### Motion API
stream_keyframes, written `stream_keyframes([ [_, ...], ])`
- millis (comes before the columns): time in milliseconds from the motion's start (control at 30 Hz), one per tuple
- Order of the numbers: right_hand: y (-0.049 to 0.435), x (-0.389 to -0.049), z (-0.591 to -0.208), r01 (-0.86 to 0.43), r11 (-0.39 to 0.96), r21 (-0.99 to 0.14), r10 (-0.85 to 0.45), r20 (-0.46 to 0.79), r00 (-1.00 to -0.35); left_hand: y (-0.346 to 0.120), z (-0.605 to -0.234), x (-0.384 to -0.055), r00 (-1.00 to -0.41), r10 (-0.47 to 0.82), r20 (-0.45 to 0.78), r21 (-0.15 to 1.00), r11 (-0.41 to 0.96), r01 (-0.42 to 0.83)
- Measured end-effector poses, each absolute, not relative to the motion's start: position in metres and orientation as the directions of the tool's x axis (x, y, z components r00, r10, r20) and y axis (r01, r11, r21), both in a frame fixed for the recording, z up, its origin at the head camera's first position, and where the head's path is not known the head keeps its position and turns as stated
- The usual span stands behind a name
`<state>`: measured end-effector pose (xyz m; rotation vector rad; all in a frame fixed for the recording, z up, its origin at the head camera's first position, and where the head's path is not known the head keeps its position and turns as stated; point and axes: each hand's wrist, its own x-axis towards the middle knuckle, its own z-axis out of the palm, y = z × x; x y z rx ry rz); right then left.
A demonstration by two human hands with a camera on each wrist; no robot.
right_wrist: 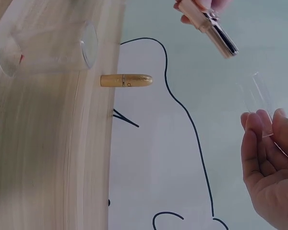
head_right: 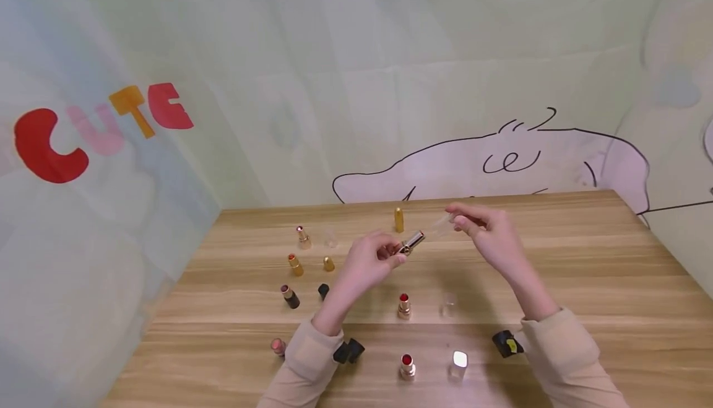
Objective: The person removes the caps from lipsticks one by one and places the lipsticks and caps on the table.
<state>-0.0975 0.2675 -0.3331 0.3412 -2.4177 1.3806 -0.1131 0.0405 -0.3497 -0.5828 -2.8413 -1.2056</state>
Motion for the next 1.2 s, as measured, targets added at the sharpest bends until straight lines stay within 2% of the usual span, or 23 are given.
stream_keyframes([
  [233,0.275,-0.098,-0.334,-0.363,0.575,-0.733,-0.024,0.429,-0.903,0.037,-0.354,-0.117,-0.940,0.314,0.130,0.694,0.649,0.312],
  [467,0.274,-0.100,-0.343,-0.338,0.684,-0.646,-0.041,0.429,-0.902,0.034,-0.360,-0.124,-0.922,0.355,0.153,0.642,0.674,0.366],
  [667,0.270,-0.104,-0.354,-0.354,0.761,-0.544,-0.124,0.414,-0.902,0.033,-0.368,-0.129,-0.927,0.363,0.097,0.643,0.688,0.336],
  [833,0.263,-0.105,-0.364,-0.373,0.781,-0.502,-0.207,0.355,-0.912,0.037,-0.374,-0.133,-0.936,0.345,0.067,0.644,0.702,0.305],
  [1200,0.256,-0.115,-0.382,-0.487,0.779,-0.395,-0.383,0.316,-0.868,0.044,-0.389,-0.145,-0.936,0.351,-0.013,0.584,0.763,0.277],
])
